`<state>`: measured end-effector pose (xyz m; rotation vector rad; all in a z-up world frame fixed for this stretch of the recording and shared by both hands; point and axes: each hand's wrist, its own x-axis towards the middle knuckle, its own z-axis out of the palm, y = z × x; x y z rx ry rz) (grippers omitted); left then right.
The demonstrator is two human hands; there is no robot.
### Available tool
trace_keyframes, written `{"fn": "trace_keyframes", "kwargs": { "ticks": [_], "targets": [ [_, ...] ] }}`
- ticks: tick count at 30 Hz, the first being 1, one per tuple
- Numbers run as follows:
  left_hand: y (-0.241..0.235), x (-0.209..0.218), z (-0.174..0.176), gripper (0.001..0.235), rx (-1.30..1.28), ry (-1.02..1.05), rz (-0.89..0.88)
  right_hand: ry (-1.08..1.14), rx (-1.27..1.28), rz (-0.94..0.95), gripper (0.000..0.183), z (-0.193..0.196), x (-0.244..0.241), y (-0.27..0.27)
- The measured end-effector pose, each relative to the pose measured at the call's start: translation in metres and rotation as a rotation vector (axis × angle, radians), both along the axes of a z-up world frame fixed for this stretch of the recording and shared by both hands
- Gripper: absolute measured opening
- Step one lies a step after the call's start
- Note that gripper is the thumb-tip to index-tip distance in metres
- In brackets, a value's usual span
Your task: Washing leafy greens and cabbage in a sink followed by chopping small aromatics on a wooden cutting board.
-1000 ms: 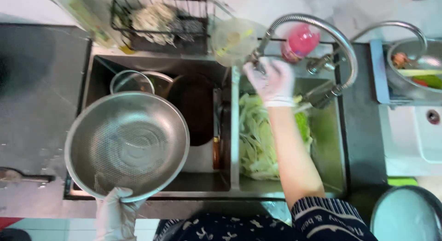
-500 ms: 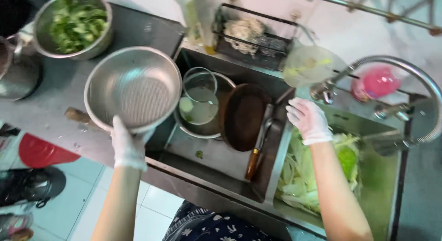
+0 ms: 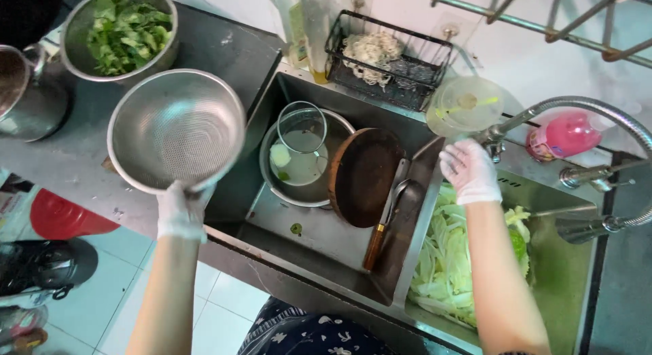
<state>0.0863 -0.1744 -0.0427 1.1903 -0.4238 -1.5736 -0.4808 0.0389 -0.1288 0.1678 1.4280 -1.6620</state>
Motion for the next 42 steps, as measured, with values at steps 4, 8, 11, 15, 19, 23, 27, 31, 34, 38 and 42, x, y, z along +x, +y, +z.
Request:
{"fn": "trace_keyframes", "kwargs": {
  "ticks": [4, 8, 11, 15, 19, 23, 27, 31, 34, 38, 42],
  "targets": [
    [0.07, -0.045, 0.066, 0.058, -0.017, -0.206, -0.114, 0.18, -0.05, 0.106, 0.015, 0.054, 0.063, 0.032],
    [0.121, -0.071, 0.083, 0.042, 0.094, -0.284, -0.274, 0.547, -0.096, 0.15, 0.018, 0.113, 0.123, 0.058],
    [0.15, -0.09, 0.085, 0.042, 0.071, -0.382, -0.396, 1.159, -0.246, 0.161, 0.018, 0.168, 0.148, 0.067],
    [0.178, -0.108, 0.095, 0.036, -0.162, -0.581, -0.519, 0.951, -0.175, 0.295, 0.055, 0.208, 0.158, 0.065],
    [0.193, -0.117, 0.107, 0.049, -0.348, -0.615, -0.556, 1.392, -0.034, 0.258, 0.061, 0.22, 0.159, 0.068],
    [0.202, -0.123, 0.129, 0.055, -0.29, -0.604, -0.543, 1.528, -0.09, 0.236, 0.034, 0.187, 0.141, 0.076],
    [0.209, -0.136, 0.156, 0.06, -0.333, -0.62, -0.59, 1.721, 0.04, 0.329, 0.032, 0.193, 0.137, 0.067],
    [0.21, -0.15, 0.181, 0.07, -0.371, -0.608, -0.633, 1.748, 0.072, 0.334, 0.031, 0.179, 0.136, 0.058],
    [0.207, -0.154, 0.191, 0.076, -0.412, -0.601, -0.659, 1.804, 0.134, 0.364, 0.023, 0.174, 0.138, 0.046],
    [0.204, -0.151, 0.193, 0.077, -0.547, -0.581, -0.651, 1.903, 0.075, 0.358, 0.019, 0.167, 0.144, 0.023],
    [0.2, -0.141, 0.185, 0.081, -0.445, -0.619, -0.65, 1.997, 0.027, 0.31, 0.017, 0.161, 0.152, 0.01]
  ]
}}
